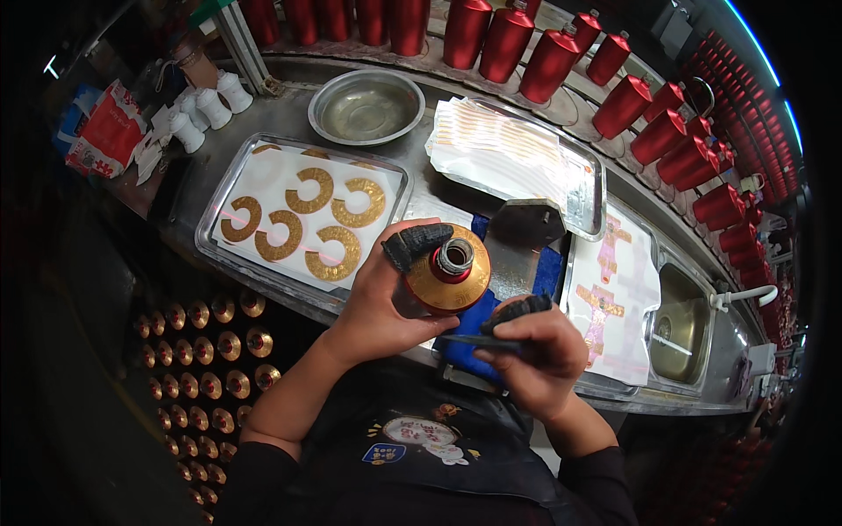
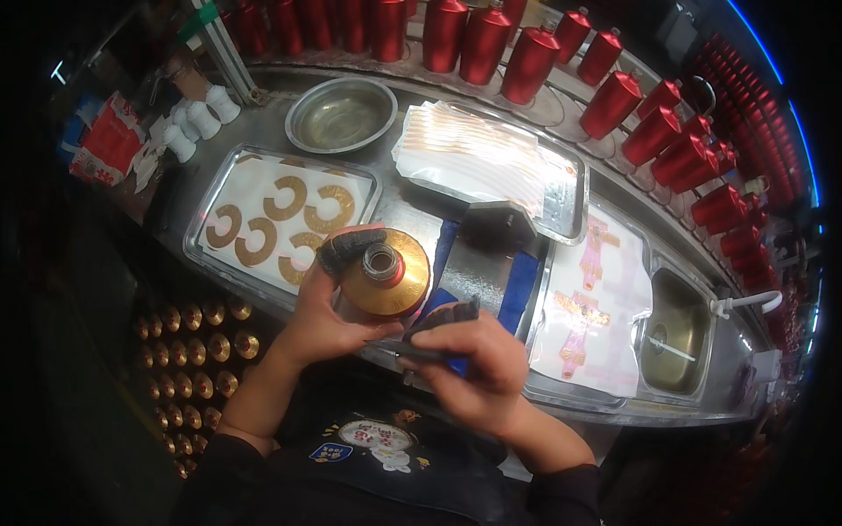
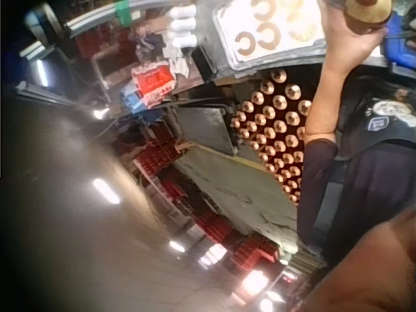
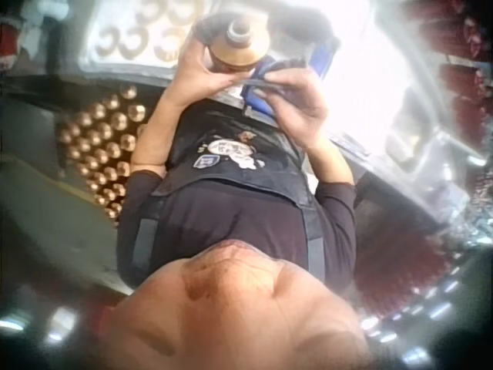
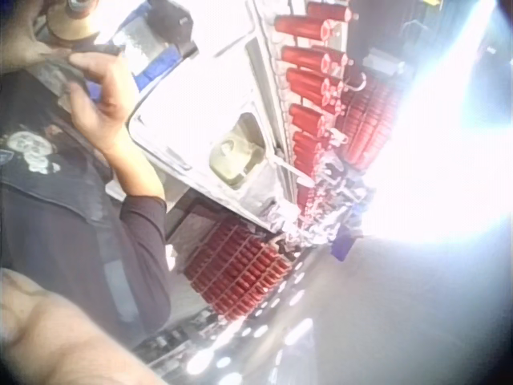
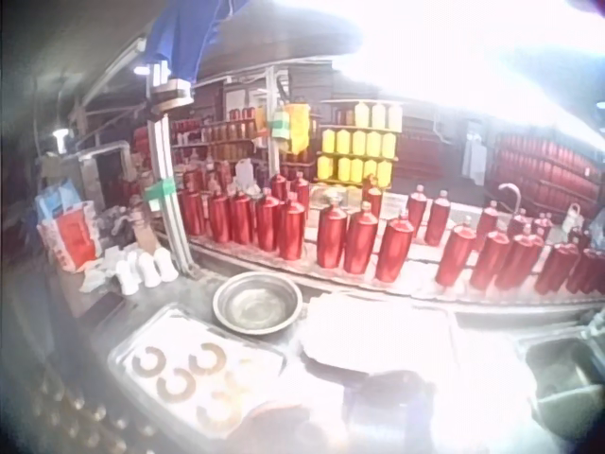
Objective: The person picks up red cylindrical bottles from a tray, wipes them with a blue cloth, and applies gold circular labels to the necks. They smooth the labels with a tool and place the finished bottles back on the tray.
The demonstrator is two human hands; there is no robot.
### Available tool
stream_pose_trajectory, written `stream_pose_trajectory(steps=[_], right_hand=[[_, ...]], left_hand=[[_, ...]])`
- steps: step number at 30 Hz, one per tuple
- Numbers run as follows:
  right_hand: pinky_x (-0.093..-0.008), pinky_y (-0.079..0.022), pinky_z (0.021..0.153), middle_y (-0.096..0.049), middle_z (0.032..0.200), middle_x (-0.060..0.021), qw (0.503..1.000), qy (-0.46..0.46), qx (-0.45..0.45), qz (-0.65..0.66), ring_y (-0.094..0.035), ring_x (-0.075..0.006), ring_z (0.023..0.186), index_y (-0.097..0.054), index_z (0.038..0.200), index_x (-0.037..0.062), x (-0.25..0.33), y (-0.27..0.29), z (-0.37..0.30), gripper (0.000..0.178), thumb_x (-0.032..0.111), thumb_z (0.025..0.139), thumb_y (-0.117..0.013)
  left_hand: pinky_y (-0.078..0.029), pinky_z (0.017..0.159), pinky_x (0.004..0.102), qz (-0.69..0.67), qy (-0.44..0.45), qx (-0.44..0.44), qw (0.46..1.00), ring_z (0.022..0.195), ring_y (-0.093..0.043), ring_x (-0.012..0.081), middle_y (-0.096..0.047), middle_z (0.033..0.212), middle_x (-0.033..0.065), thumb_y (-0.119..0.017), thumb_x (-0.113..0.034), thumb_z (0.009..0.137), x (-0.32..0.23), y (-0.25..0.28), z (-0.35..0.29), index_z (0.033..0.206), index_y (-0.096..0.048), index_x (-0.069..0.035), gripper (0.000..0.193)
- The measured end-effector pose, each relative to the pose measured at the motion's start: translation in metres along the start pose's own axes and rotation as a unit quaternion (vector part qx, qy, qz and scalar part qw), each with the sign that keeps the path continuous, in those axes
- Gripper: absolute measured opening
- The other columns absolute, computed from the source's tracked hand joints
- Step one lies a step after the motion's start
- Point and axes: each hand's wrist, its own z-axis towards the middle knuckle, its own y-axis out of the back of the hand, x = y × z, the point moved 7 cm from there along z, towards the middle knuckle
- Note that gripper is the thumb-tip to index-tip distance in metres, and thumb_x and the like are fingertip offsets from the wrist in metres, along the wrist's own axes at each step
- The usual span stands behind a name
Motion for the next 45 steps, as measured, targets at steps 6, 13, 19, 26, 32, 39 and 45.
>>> stream_pose_trajectory(steps=[6,13,19,26,32,39,45], right_hand=[[-0.0213,-0.046,0.077,-0.063,0.094,-0.0006,0.911,-0.328,-0.104,0.227,-0.058,-0.006,0.087,-0.065,0.104,0.0013,-0.061,0.027,-0.003,0.017,0.011,0.091,-0.069],[-0.0183,-0.034,0.044,-0.061,0.078,0.0018,0.9,-0.373,0.002,0.226,-0.048,-0.0029,0.049,-0.065,0.104,0.0048,-0.096,0.009,0.018,0.018,0.015,0.09,-0.069],[-0.0159,-0.036,0.054,-0.062,0.082,0.0047,0.852,-0.416,0.071,0.31,-0.051,0.0001,0.064,-0.065,0.102,0.006,-0.104,0.005,0.027,0.016,0.012,0.09,-0.073],[-0.0167,-0.036,0.052,-0.062,0.08,0.0049,0.822,-0.454,0.102,0.329,-0.053,-0.0016,0.062,-0.063,0.097,0.0084,-0.106,-0.001,0.036,0.019,0.017,0.087,-0.077],[-0.0187,-0.032,0.045,-0.057,0.071,0.0041,0.878,-0.422,0.034,0.224,-0.047,-0.0025,0.05,-0.061,0.094,0.0092,-0.101,0.004,0.04,0.022,0.024,0.086,-0.075],[-0.0193,-0.043,0.059,-0.064,0.074,0.0021,0.943,-0.331,0.045,0.011,-0.055,-0.0032,0.064,-0.065,0.081,0.001,-0.073,0.013,0.057,0.013,0.008,0.087,-0.074],[-0.0191,-0.038,0.055,-0.06,0.07,0.0041,0.943,-0.318,0.065,-0.078,-0.05,-0.0015,0.063,-0.063,0.079,0.001,-0.062,0.009,0.066,0.014,0.008,0.089,-0.071]], left_hand=[[-0.042,0.112,0.0383,-0.159,0.07,0.03,0.984,0.133,-0.053,0.0246,-0.054,0.141,0.0117,-0.093,-0.01,0.063,0.01,-0.005,0.004,0.144,-0.046,-0.005,0.094],[-0.036,0.116,0.0356,-0.233,0.135,0.113,0.957,0.135,-0.049,0.0185,-0.051,0.144,0.0085,-0.092,-0.005,0.062,0.006,-0.002,0.014,0.147,-0.041,-0.003,0.099],[-0.039,0.113,0.033,-0.245,0.133,0.113,0.954,0.131,-0.052,0.0167,-0.053,0.14,0.0081,-0.094,-0.005,0.061,0.005,-0.006,0.019,0.145,-0.041,-0.002,0.1],[-0.041,0.111,0.0334,-0.228,0.132,0.143,0.954,0.132,-0.051,0.0176,-0.049,0.143,0.0085,-0.093,-0.003,0.062,0.012,-0.003,0.02,0.146,-0.038,-0.002,0.1],[-0.039,0.114,0.0367,-0.261,0.116,0.119,0.951,0.135,-0.049,0.0214,-0.046,0.149,0.0127,-0.093,-0.006,0.062,0.015,-0.001,0.019,0.147,-0.034,-0.001,0.104],[-0.038,0.114,0.0382,-0.22,0.143,0.121,0.957,0.136,-0.049,0.024,-0.05,0.145,0.0127,-0.093,-0.012,0.064,0.019,0.0,0.012,0.145,-0.035,-0.001,0.101],[-0.04,0.111,0.038,-0.122,0.087,0.084,0.985,0.13,-0.052,0.0256,-0.051,0.138,0.0143,-0.095,-0.017,0.062,0.023,0.003,0.007,0.146,-0.036,-0.003,0.104]])
